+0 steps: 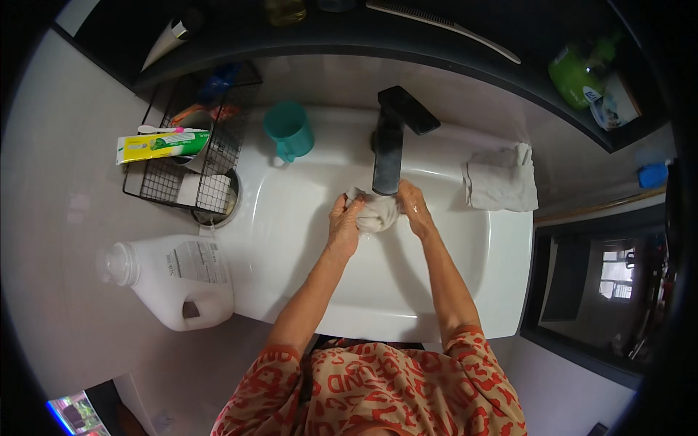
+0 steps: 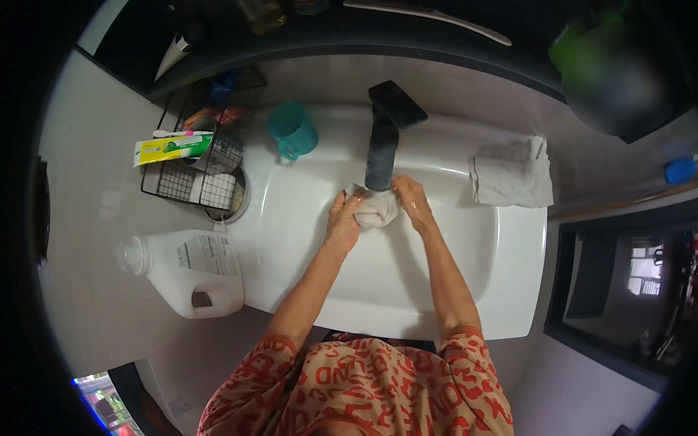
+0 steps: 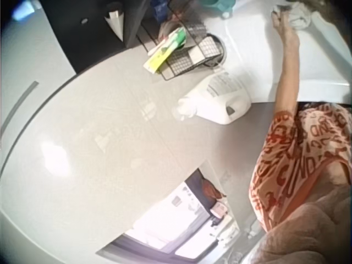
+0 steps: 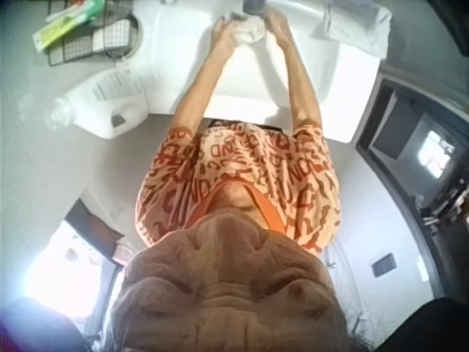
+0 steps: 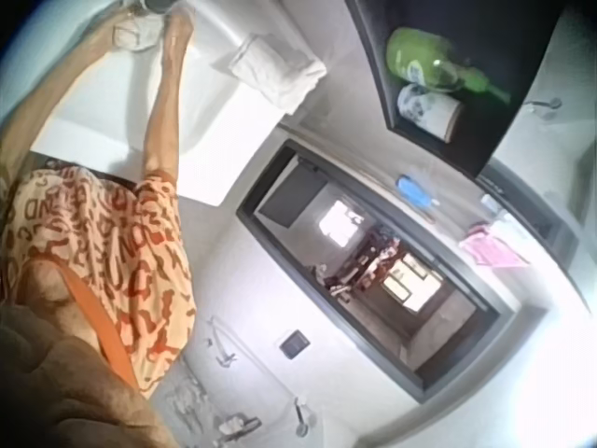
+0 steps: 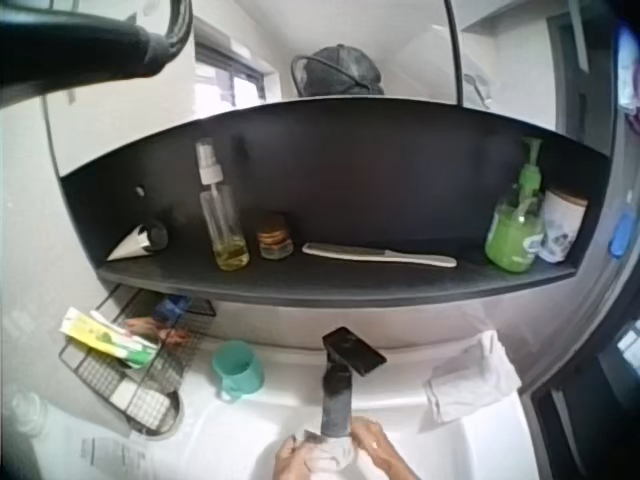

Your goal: The person cleans a bathroom sink using a white cloth. They wet the cloth under the faucet, wring it out, and wipe the sink basin and surrounding countertop. They also pick up a large white plastic bottle and wipe it thoroughly with the cloth before placing it back on the counter.

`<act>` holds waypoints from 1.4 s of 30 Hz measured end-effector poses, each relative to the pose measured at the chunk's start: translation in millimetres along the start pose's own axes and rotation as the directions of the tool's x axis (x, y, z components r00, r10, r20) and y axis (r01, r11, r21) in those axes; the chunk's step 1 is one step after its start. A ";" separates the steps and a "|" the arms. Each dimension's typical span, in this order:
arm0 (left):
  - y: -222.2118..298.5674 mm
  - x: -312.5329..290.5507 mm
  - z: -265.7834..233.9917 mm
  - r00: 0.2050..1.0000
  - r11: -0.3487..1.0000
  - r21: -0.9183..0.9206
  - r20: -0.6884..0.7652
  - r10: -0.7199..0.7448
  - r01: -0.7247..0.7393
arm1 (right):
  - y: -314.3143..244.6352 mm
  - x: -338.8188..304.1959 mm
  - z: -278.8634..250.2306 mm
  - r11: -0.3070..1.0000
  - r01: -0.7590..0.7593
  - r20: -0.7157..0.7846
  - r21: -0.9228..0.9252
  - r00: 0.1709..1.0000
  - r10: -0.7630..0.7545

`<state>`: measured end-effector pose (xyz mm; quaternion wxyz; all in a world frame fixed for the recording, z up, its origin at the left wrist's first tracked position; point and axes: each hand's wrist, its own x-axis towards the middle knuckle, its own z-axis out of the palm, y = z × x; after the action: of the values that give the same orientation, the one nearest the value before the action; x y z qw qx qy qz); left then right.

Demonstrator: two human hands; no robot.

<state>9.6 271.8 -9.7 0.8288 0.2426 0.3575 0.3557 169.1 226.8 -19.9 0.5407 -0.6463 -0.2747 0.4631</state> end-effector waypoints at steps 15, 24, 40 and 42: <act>-30.4 13.6 -20.1 0.945 0.906 -0.320 -0.081 -0.317 0.277 | 2.3 -57.0 74.7 0.801 0.565 0.083 -0.196 0.824 -0.561; -23.4 -5.5 26.8 0.930 0.889 -0.293 0.000 -0.367 0.351 | 18.6 -9.2 47.3 0.387 0.364 0.083 -0.848 0.810 -0.581; -27.0 13.7 -3.6 0.975 0.984 0.046 -0.151 -0.166 0.174 | 9.1 -23.3 46.9 0.621 0.354 -0.104 -0.699 0.809 -0.579; -0.7 7.3 6.9 0.942 0.939 -0.099 0.091 -0.322 0.330 | 34.3 -8.0 6.9 0.675 0.180 -0.186 -0.715 0.883 -0.432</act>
<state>18.8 275.9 -8.9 0.9012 0.1457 0.3413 0.2241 154.5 213.9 -50.1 0.3762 -0.8115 -0.4328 0.1125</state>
